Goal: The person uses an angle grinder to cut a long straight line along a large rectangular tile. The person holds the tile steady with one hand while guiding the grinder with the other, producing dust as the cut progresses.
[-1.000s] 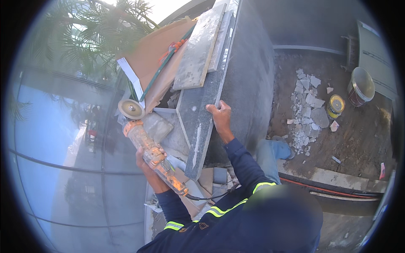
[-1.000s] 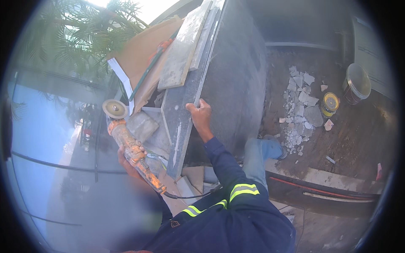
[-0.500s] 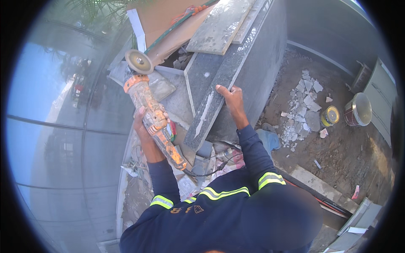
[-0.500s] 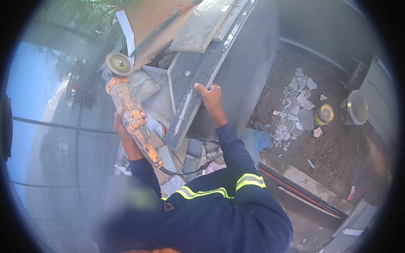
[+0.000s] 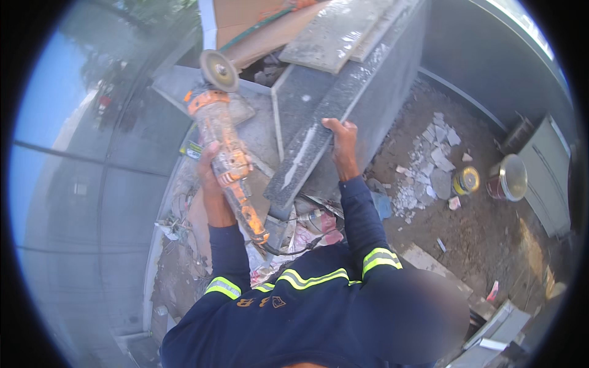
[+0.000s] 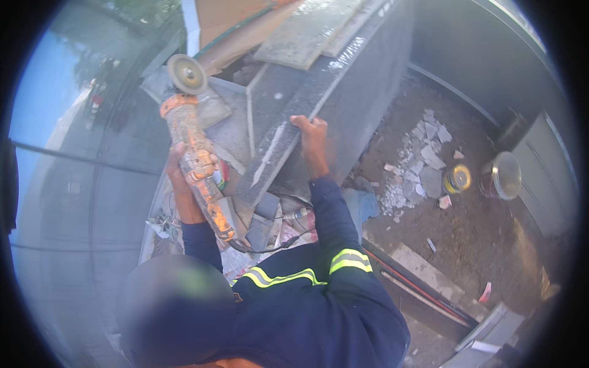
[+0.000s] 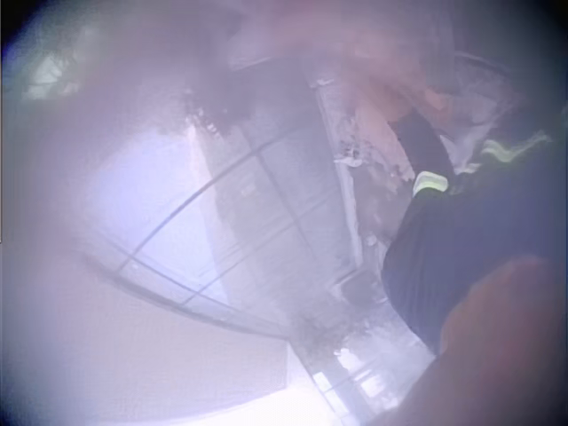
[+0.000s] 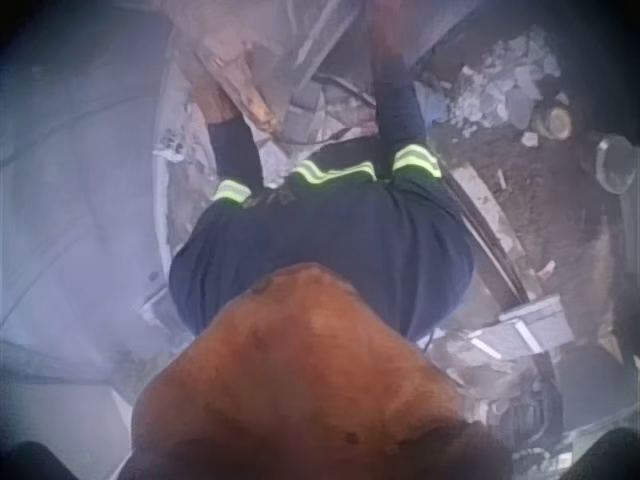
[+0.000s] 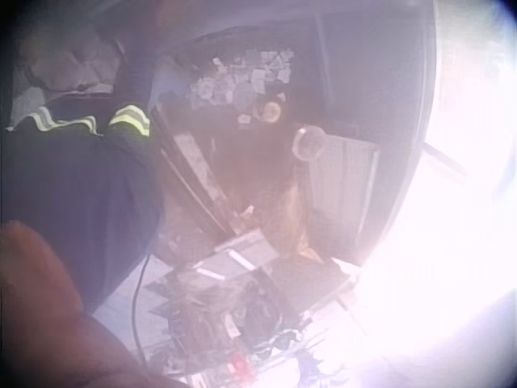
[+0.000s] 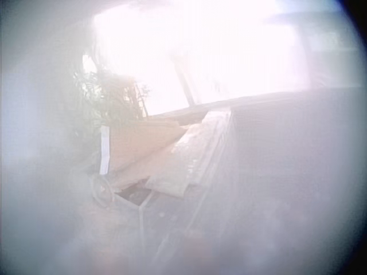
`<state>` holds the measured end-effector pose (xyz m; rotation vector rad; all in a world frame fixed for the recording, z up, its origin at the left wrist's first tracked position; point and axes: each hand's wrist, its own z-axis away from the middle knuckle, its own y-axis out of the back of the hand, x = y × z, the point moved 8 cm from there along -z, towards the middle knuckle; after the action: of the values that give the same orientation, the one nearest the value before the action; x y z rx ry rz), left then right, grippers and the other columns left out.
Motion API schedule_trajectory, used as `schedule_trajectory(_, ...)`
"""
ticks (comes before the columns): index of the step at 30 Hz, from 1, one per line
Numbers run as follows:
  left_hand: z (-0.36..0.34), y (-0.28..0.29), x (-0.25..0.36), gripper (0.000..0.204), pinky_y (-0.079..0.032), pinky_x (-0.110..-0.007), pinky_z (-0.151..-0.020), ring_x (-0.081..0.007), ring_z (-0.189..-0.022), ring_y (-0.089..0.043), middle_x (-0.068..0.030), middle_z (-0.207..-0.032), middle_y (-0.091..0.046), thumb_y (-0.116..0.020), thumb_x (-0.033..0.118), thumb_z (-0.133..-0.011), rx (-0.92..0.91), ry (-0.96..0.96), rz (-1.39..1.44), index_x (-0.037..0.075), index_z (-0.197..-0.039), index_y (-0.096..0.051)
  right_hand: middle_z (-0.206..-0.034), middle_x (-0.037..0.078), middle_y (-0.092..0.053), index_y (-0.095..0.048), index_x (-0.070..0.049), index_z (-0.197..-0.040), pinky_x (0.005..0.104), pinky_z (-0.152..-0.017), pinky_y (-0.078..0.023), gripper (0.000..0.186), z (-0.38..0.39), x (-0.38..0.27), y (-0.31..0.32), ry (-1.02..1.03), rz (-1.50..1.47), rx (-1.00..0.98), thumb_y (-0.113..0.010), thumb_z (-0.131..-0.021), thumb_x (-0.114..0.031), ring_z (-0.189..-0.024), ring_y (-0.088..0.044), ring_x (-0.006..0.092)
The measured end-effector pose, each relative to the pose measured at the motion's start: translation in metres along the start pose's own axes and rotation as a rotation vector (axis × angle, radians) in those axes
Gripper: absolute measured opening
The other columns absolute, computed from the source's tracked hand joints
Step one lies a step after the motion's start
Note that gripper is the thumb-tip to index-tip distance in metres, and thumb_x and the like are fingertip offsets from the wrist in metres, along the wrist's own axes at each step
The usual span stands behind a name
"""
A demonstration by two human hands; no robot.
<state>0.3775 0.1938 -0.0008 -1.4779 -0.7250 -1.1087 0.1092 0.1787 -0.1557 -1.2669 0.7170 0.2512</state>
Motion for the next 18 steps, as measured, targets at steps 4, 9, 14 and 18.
schedule_trajectory(4,0.01,0.021,-0.012,0.065,-0.064,-0.046,-0.071,-0.0343,-0.087,-0.072,-0.0278,-0.109,-0.064,-0.06,0.041,-0.1,-0.082,0.035,0.085,-0.011,-0.137,-0.047,-0.084,0.004,-0.069,-0.071,0.003,-0.094,0.0283,-0.069,-0.051,0.021,0.005,0.016,0.021,0.057,0.153,0.041,-0.077,-0.087,-0.016,-0.073,-0.065,0.0118)
schedule_trajectory(9,0.017,0.029,-0.008,0.067,-0.063,-0.048,-0.071,-0.0362,-0.087,-0.072,-0.0283,-0.111,-0.064,-0.061,0.042,-0.1,-0.078,0.037,0.115,-0.011,-0.139,-0.045,-0.083,0.006,-0.071,-0.071,0.003,-0.095,0.0286,-0.07,-0.053,0.028,0.035,-0.006,0.005,0.199,0.445,0.146,-0.079,-0.089,-0.023,-0.072,-0.066,0.0129)
schedule_trajectory(14,0.015,0.024,0.003,0.065,-0.063,-0.046,-0.066,-0.0343,-0.082,-0.074,-0.0263,-0.104,-0.066,-0.065,0.042,-0.097,0.004,-0.035,0.034,-0.01,-0.133,-0.05,-0.086,0.011,-0.074,-0.071,0.005,-0.098,0.0326,-0.065,-0.058,0.023,0.017,0.004,0.004,-0.026,0.128,0.041,-0.077,-0.086,-0.014,-0.068,-0.071,0.0191)
schedule_trajectory(18,0.019,0.031,0.0,0.058,-0.065,-0.045,-0.061,-0.0346,-0.077,-0.075,-0.0249,-0.098,-0.068,-0.069,0.038,-0.095,0.019,-0.022,0.076,-0.009,-0.127,-0.055,-0.081,0.007,-0.071,-0.072,0.004,-0.092,0.031,-0.065,-0.052,0.017,0.01,0.014,0.01,0.004,0.14,0.061,-0.076,-0.084,-0.01,-0.068,-0.065,0.0143)
